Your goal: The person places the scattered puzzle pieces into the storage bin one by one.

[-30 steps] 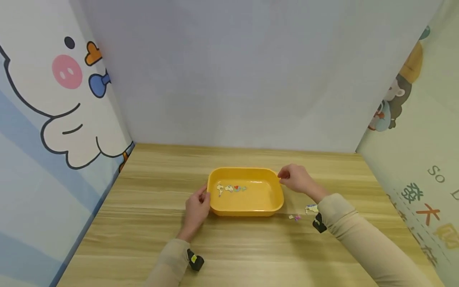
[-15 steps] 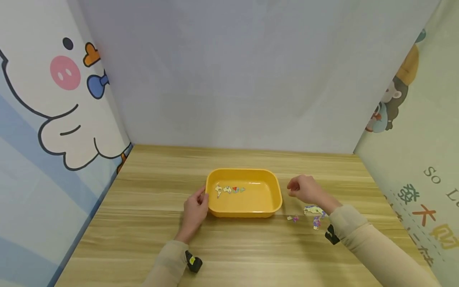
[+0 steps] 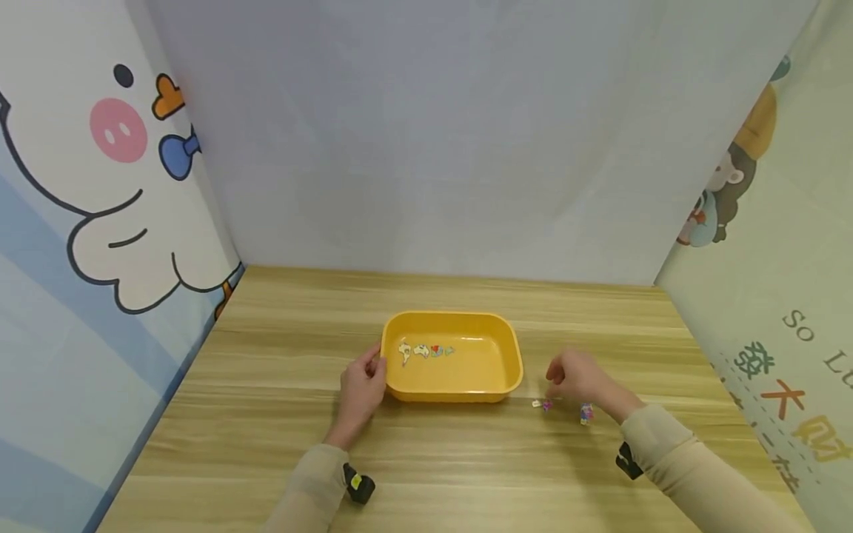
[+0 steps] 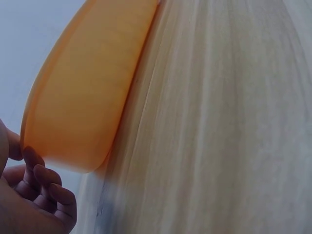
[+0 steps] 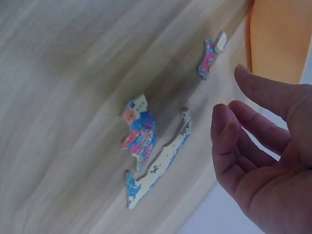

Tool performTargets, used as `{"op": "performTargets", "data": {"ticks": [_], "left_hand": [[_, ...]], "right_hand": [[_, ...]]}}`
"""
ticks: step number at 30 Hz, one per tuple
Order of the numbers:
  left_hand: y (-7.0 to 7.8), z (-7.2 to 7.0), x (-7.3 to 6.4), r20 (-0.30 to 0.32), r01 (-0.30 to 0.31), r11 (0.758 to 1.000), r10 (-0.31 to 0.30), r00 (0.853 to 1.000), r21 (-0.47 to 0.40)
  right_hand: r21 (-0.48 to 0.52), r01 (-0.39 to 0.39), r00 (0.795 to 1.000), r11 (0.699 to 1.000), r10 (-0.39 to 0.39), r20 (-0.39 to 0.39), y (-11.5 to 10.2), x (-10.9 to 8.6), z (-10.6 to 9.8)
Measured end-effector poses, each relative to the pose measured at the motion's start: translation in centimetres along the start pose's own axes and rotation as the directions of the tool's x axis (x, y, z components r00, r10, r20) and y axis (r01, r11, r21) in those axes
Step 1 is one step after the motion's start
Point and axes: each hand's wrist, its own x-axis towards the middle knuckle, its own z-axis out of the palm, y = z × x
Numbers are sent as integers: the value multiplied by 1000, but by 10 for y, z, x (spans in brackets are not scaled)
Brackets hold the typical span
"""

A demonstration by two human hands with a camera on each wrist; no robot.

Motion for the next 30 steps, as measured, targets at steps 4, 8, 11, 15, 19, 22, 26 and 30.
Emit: {"op": "performTargets", "data": {"ticks": [4, 8, 11, 15, 19, 22, 26, 30], "left_hand": [[0, 0, 0, -2, 4, 1000, -4, 1000, 5], [-1, 0, 0, -11, 3, 1000, -3, 1000, 8], [-1, 0, 0, -15, -6, 1000, 6, 1000, 4], [0, 1, 0, -16, -13, 1000, 13, 1000, -3], [0, 0, 0, -17, -14, 1000, 13, 1000, -3], [-1, 0, 0, -10, -9, 1000, 9, 1000, 0], [-1, -1, 0, 3, -10, 1000, 10, 1000, 3], [-2, -1, -1, 11, -25, 1000, 25, 1000, 0]], "right_hand": [[-8, -5, 1000, 1000, 5, -10, 2, -1, 5], [11, -11, 1000, 1000, 11, 4, 2, -2, 8], [32, -22, 999, 999, 21, 33, 1, -4, 11], [58, -40, 997, 997, 37, 61, 0, -7, 14], [66, -55, 997, 996, 51, 57, -3, -9, 16], [56, -63, 997, 996, 61, 44, -4, -10, 18], [36, -75, 997, 997, 74, 30, -3, -10, 21], [36, -54, 998, 998, 54, 13, 0, -11, 22]]}}
